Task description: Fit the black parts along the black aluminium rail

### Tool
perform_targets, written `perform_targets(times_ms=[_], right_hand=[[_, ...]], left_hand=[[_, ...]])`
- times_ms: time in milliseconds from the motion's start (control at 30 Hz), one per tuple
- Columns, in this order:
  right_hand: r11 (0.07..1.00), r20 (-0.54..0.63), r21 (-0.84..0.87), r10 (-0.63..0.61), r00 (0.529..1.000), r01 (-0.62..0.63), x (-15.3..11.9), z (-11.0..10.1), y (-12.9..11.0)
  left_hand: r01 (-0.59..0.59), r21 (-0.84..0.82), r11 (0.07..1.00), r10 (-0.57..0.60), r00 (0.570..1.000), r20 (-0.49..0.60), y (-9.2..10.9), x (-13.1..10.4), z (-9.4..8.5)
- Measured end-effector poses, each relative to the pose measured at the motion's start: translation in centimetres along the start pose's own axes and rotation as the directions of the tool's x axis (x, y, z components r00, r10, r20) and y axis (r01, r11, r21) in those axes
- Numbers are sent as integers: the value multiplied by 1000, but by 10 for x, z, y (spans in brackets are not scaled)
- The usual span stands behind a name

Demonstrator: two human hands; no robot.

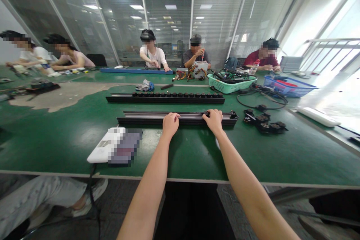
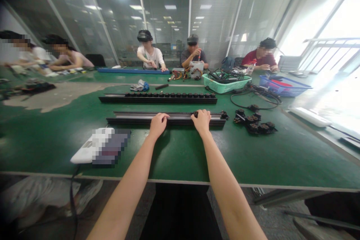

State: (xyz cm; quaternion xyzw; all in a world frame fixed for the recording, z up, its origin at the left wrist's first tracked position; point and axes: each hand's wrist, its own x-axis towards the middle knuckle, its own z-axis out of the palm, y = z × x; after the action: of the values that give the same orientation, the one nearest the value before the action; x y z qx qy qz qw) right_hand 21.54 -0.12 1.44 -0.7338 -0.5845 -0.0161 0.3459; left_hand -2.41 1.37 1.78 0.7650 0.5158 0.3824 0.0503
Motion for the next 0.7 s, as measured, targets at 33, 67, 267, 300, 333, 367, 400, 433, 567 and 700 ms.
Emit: perform_targets(times_ms=[33, 67, 267, 300, 333, 367, 400, 433, 567, 700], right_hand=[[1000, 3, 1, 2, 1000, -2, 0, 0, 0], [1000, 5, 2, 4, 1000, -4, 0, -1, 1], [999, -38, -11, 40, 998, -40, 1, 0, 5], [999, -45, -9, 44, 998, -45, 1, 0, 5], [999, -51, -5, 46, 998, -47, 1, 0, 6], [999, -57, -2, 46, 997, -46, 1, 0, 6], [999, -61, 1, 45, 997, -45, 2, 0, 6], [999, -64, 1, 45, 997, -45, 2, 0, 6], [998, -64, -12, 57, 996, -58, 2, -2, 6], [997, -69, -23, 67, 995, -69, 2, -3, 6]], left_hand=[[2, 0, 1000, -2, 1000, 3, 0, 0, 0], [3, 1, 1000, -3, 1000, 6, 0, 0, 0], [4, 3, 1000, -4, 1000, 9, 0, 0, 0], [2, 2, 1000, -2, 1000, 8, 0, 0, 0], [2, 2, 1000, -2, 1000, 5, 0, 0, 0], [2, 2, 1000, -2, 1000, 4, 0, 0, 0], [2, 2, 1000, -2, 1000, 4, 1, 0, 0], [3, 1, 1000, -3, 1000, 4, 1, 0, 0], [7, 0, 1000, -7, 1000, 7, 2, 0, -1], [5, 4, 1000, -5, 1000, 11, 2, 0, -2]])
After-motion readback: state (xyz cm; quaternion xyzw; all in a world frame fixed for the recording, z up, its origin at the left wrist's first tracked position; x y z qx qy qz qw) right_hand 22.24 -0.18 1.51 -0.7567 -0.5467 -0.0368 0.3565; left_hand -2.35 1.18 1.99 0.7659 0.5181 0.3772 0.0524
